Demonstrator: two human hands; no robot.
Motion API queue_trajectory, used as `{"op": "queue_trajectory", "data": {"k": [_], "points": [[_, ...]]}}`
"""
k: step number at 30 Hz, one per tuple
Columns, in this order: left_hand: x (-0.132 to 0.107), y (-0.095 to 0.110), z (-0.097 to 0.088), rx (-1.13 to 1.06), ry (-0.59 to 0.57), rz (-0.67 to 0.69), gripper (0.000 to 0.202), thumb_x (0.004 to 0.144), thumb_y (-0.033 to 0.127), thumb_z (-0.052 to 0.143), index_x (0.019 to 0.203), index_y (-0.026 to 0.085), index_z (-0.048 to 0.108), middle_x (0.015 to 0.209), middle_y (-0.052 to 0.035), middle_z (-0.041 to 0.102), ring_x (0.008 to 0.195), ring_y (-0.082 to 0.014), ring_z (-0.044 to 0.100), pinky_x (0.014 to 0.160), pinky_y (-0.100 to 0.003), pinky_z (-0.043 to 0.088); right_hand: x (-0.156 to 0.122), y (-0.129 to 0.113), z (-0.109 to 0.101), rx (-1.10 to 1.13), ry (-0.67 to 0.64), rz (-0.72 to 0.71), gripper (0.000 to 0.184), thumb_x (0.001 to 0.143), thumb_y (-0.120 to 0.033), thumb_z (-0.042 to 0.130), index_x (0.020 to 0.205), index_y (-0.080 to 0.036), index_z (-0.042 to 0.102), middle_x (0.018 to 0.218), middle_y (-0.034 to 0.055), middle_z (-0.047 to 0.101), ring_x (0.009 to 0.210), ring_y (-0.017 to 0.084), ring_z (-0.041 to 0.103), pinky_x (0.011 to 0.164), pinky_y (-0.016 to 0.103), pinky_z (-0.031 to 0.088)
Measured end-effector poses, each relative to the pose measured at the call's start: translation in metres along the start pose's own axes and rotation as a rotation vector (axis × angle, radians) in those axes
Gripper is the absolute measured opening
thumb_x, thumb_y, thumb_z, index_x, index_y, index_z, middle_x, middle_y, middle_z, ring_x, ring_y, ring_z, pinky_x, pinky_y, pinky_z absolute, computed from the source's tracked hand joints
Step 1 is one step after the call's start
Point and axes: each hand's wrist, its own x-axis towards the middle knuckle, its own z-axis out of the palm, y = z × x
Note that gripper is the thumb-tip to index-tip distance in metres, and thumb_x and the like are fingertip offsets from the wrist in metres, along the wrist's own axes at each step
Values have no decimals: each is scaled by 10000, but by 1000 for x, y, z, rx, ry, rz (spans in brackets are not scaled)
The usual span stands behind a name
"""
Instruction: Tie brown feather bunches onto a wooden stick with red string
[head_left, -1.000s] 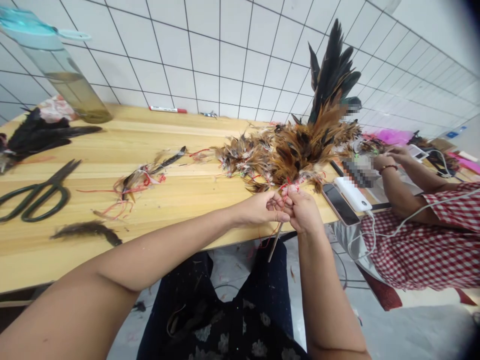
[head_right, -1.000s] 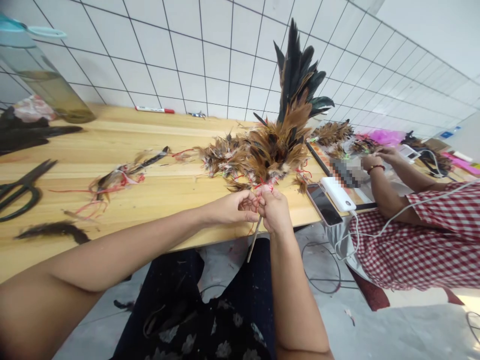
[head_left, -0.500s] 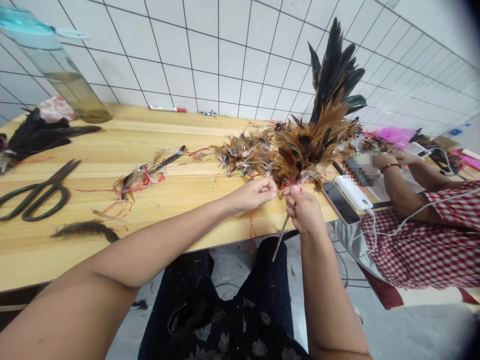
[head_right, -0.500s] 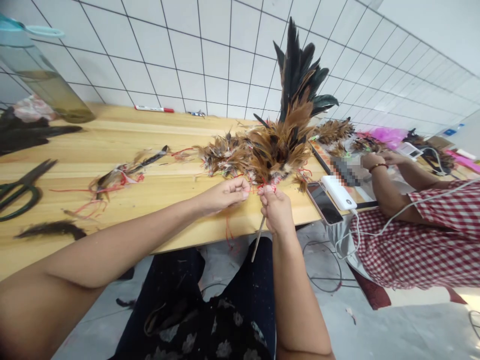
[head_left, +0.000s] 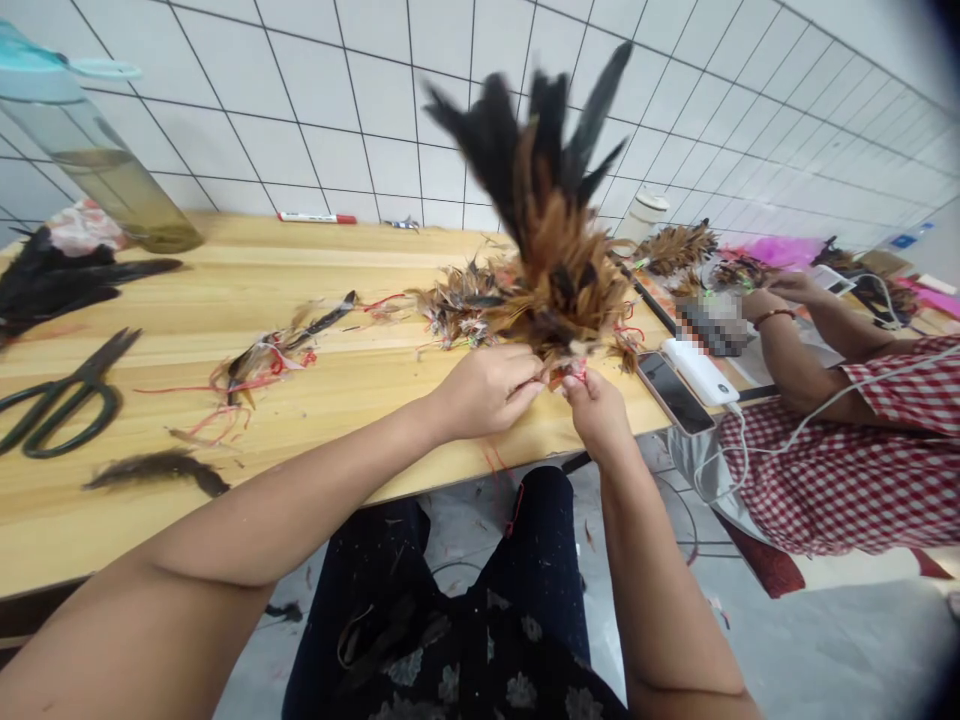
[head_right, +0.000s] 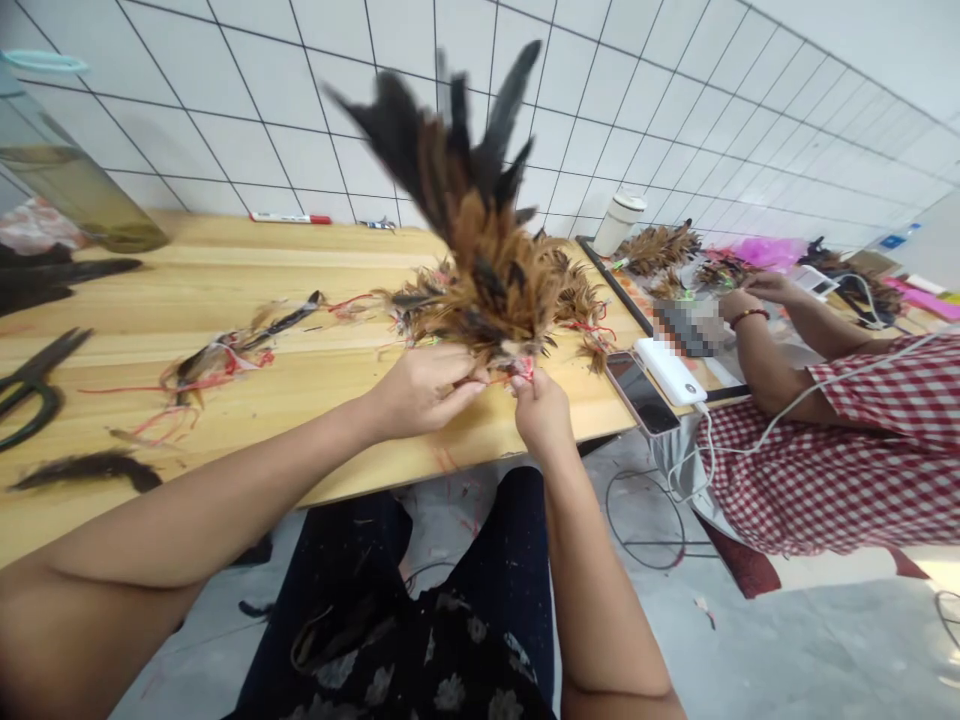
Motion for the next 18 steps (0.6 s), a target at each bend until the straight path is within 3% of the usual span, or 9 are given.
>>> {"op": "queue_trajectory", "data": {"k": [4, 8, 12, 16, 18], "points": [[-1, 6, -5, 222, -63, 53, 254, 894, 209, 403, 818, 157, 640, 757, -68, 602, 713, -164, 529, 657, -280, 383, -8, -8, 7, -726, 56, -136, 211, 886, -181, 414, 925, -162, 620, 815, 122, 660, 775, 228, 587, 644, 300, 369], [7, 7, -14, 297, -124, 79, 269, 883, 200, 415, 745, 149, 641, 750, -75, 596, 718, -167, 520, 629, -274, 367, -18, -13, 14, -1082, -55, -273, 281, 890, -109, 349, 978, -156, 612, 919, 154, 668, 885, 253, 586, 601, 299, 334], [28, -8, -33, 109, -172, 15, 159, 792, 207, 548, 684, 154, 651, 723, -40, 594, 703, -149, 538, 646, -255, 378, -29, -22, 5, -1134, -326, -479, 235, 850, -79, 402, 900, -186, 605, 858, 107, 666, 840, 228, 579, 575, 288, 300], [34, -37, -52, -170, -230, -184, 78, 689, 225, 670, 664, 151, 677, 650, 0, 607, 629, -112, 543, 641, -232, 394, -41, -34, -18, -931, -335, -519, 186, 868, -136, 420, 789, -185, 581, 765, 96, 634, 738, 210, 551, 583, 289, 309], [25, -50, -51, -326, -121, -331, 111, 674, 247, 692, 649, 141, 667, 609, 5, 602, 594, -108, 540, 603, -226, 402, -46, -34, -26, -634, -335, -497, 206, 882, -198, 442, 709, -194, 553, 708, 70, 601, 694, 190, 525, 602, 283, 340]]}}
